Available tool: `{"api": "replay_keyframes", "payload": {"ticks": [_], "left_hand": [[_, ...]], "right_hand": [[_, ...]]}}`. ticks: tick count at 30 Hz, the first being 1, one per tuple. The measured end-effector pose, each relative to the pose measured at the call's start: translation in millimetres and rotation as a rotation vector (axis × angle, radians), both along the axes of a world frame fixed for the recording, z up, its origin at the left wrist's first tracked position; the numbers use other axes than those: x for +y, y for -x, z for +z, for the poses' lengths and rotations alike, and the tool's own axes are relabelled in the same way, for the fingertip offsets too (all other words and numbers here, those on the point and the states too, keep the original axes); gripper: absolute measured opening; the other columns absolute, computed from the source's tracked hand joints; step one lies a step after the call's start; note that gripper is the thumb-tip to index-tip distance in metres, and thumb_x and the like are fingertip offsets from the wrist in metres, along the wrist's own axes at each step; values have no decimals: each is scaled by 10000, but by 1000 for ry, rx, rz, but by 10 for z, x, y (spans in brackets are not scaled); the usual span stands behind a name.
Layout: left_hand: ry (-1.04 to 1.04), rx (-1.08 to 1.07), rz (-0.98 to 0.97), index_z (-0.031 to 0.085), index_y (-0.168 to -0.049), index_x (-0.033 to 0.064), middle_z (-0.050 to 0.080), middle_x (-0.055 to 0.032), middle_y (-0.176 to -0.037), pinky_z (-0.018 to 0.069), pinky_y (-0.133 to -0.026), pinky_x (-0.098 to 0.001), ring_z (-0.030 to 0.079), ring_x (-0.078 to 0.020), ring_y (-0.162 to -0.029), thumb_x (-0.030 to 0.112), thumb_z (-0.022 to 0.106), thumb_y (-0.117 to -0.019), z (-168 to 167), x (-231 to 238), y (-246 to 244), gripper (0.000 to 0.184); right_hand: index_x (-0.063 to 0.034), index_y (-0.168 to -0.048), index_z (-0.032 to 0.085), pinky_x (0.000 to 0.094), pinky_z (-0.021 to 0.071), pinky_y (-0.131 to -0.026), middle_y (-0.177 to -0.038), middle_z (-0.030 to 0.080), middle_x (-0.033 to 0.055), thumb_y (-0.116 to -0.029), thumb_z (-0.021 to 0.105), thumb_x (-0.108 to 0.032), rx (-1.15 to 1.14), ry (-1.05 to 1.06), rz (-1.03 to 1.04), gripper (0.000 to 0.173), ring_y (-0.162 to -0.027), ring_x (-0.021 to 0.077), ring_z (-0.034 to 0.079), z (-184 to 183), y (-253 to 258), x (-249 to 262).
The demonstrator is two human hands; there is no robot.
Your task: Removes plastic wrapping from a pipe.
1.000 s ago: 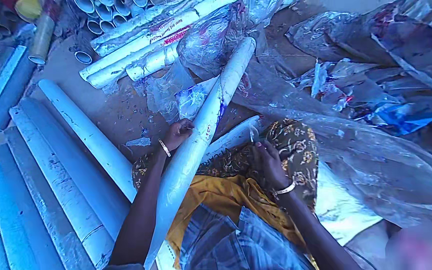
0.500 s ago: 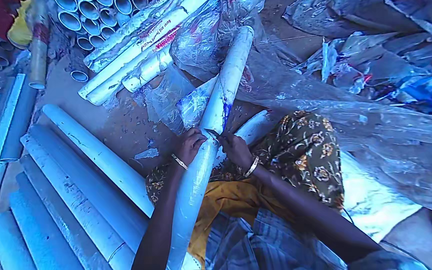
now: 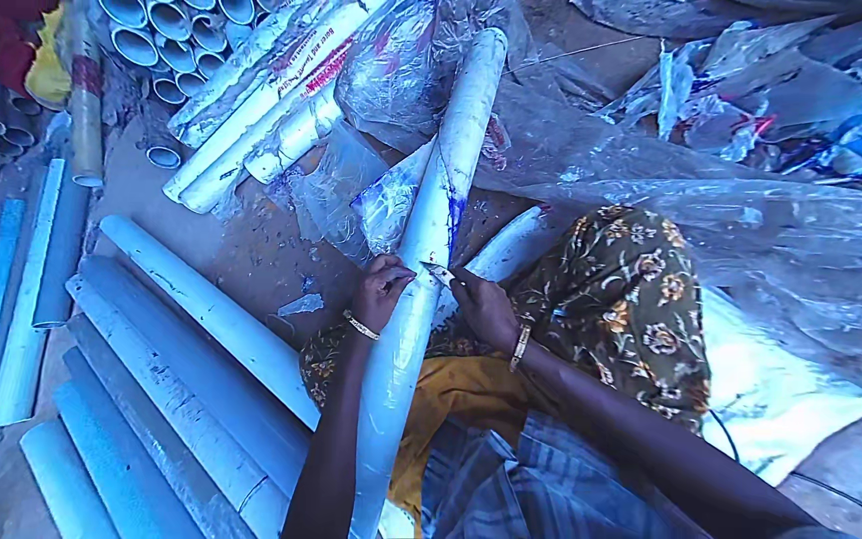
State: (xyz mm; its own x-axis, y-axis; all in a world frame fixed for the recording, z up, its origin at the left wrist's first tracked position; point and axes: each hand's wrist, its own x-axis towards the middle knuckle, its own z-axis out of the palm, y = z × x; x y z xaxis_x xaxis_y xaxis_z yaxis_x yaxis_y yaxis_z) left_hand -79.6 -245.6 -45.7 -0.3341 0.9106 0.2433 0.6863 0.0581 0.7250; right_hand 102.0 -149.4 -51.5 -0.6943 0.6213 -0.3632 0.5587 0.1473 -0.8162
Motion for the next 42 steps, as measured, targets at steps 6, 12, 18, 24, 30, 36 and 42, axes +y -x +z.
{"api": "replay_keyframes", "payload": {"ticks": [6,12,18,24,30,36,42], "left_hand": [[4,-35,36,748,-934,-99,672,-187,-1017,540,-825,-188,648,-94,-911,-63,681,-883,-18,-56,17,91],[-39,-156,96,727,-944,-110,660,-130,-1025,542,-772,-140,633,-12,-869,-95,640,-869,-2,-95,52,117],[-58,-222,113,716,-950,-116,659,-107,-1032,563,-740,-154,639,-2,-812,-109,634,-861,-23,-122,77,121],[-101,-389,181,708,-934,-81,668,-23,-1018,605,-744,-205,670,-20,-791,-144,600,-848,-44,-131,144,152],[-99,-437,209,699,-935,-61,670,-13,-1054,615,-768,-232,686,-37,-839,-168,574,-854,-38,-156,222,184],[-102,-430,243,705,-899,-36,693,15,-1013,566,-859,-208,658,-11,-926,-151,588,-865,-41,-148,315,168],[-103,-410,257,701,-911,-55,703,-7,-1010,554,-882,-216,656,-19,-953,-140,604,-870,-39,-150,319,136]], "right_hand": [[16,-1166,610,526,484,-790,-890,644,208,-1109,365,-227,-37,37,104,350,-867,368,655,-20,-119,-280],[-2,-1125,656,433,446,-689,-751,566,97,-1096,427,-219,133,63,-35,317,-688,228,549,-116,-173,-152],[24,-1132,623,493,464,-734,-808,600,165,-1102,380,-220,114,72,109,345,-759,312,601,-170,-46,-253],[-24,-1001,615,372,425,-648,-713,488,38,-1080,411,-227,226,210,63,298,-643,158,496,-360,-341,-491],[23,-1168,639,501,461,-725,-794,599,160,-1108,427,-217,166,128,88,326,-731,301,580,-214,89,-165],[23,-1044,618,468,444,-698,-765,544,126,-1086,403,-206,189,241,176,317,-706,264,550,-273,-241,-560],[1,-1135,633,446,451,-712,-784,565,115,-1111,413,-210,141,218,75,306,-711,243,547,-58,100,-289]]}}
